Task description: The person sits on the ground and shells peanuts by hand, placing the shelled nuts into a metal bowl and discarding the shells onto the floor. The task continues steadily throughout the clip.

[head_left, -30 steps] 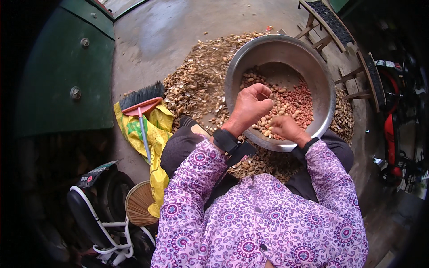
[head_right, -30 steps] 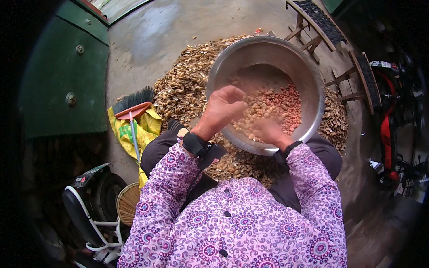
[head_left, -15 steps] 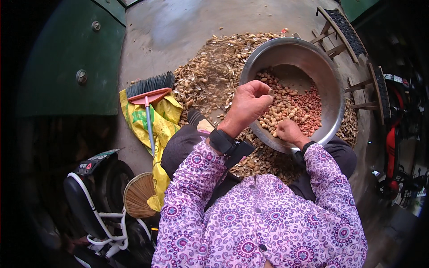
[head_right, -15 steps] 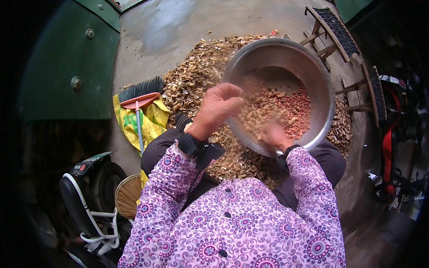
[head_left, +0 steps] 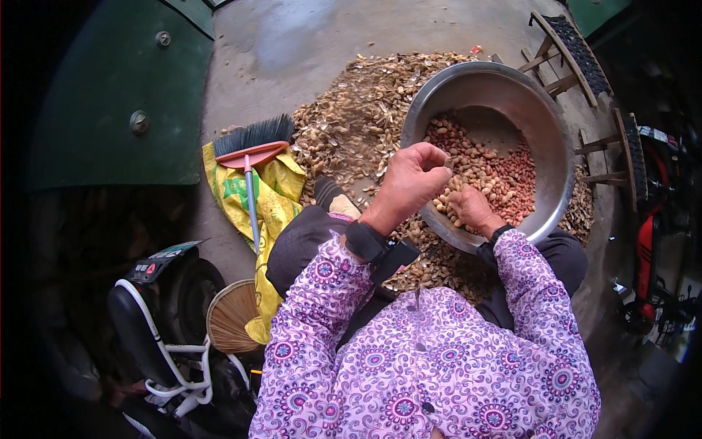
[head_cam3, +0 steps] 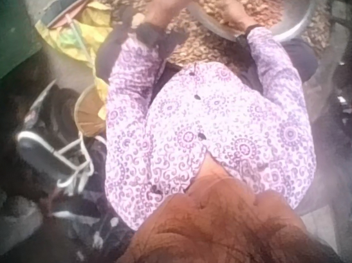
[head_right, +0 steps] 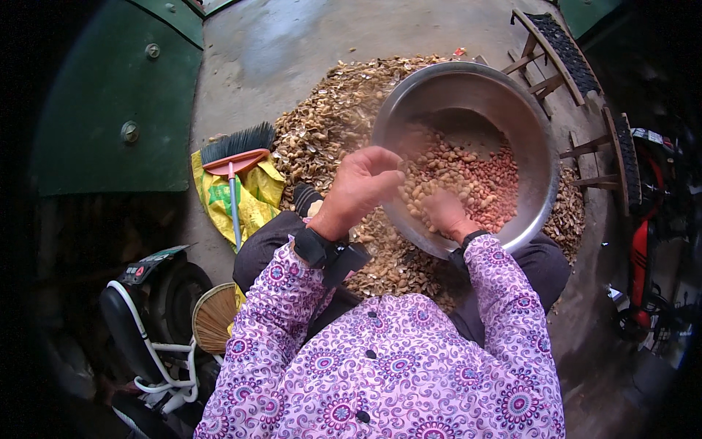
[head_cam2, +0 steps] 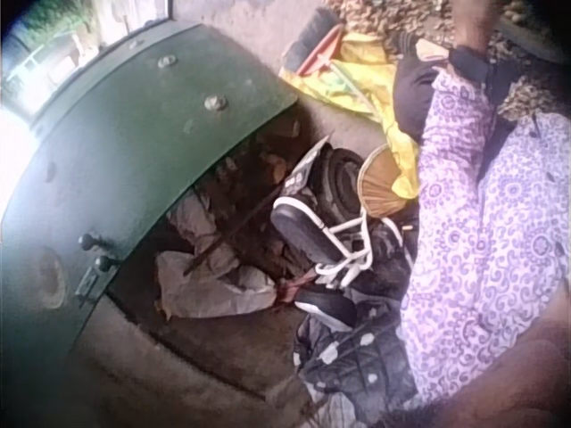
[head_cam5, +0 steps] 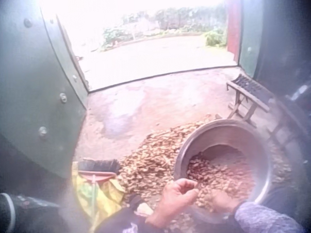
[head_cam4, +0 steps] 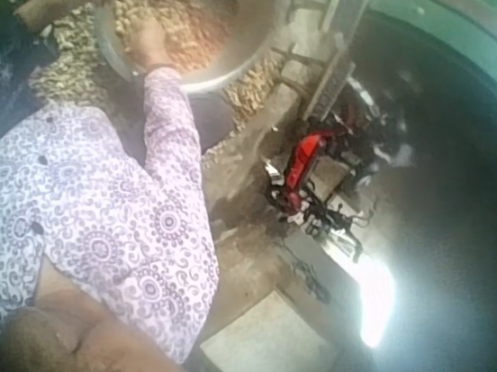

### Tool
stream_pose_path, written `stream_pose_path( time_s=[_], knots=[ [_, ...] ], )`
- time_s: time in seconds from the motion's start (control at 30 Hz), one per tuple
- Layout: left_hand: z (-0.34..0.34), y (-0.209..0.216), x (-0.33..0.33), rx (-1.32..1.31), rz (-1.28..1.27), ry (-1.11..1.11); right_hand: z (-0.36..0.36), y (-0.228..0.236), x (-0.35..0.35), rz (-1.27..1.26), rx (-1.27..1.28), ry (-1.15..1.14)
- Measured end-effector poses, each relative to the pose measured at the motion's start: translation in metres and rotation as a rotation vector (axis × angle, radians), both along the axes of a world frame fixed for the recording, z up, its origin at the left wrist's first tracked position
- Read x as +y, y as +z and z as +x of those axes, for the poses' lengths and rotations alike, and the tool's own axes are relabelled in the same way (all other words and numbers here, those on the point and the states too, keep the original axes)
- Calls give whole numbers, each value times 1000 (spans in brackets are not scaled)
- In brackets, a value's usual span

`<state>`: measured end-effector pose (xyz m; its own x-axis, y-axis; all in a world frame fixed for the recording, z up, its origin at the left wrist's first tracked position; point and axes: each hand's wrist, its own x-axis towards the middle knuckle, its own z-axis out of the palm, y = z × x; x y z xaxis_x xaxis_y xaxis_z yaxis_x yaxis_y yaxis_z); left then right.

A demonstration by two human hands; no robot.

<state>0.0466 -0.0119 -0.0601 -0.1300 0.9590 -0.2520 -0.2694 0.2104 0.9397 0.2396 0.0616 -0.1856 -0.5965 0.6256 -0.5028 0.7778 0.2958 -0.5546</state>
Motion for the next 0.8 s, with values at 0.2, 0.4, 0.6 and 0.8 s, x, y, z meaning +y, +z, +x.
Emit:
stream_pose_path(
  time_s=[0.2, 0.4, 0.6, 0.8],
  knots=[
    [-7, 0, -7, -28, -33, 19, -9, -5, -5, 245, -70, 202],
    [-8, 0, -8, -4, -23, 25, -13, -3, -10, 396, -62, 340],
    [-9, 0, -9, 10, -26, 32, -14, -8, -11, 396, -89, 283],
    [-11, 0, -10, 23, -7, 47, -19, 6, -11, 354, -199, 220]
  ],
)
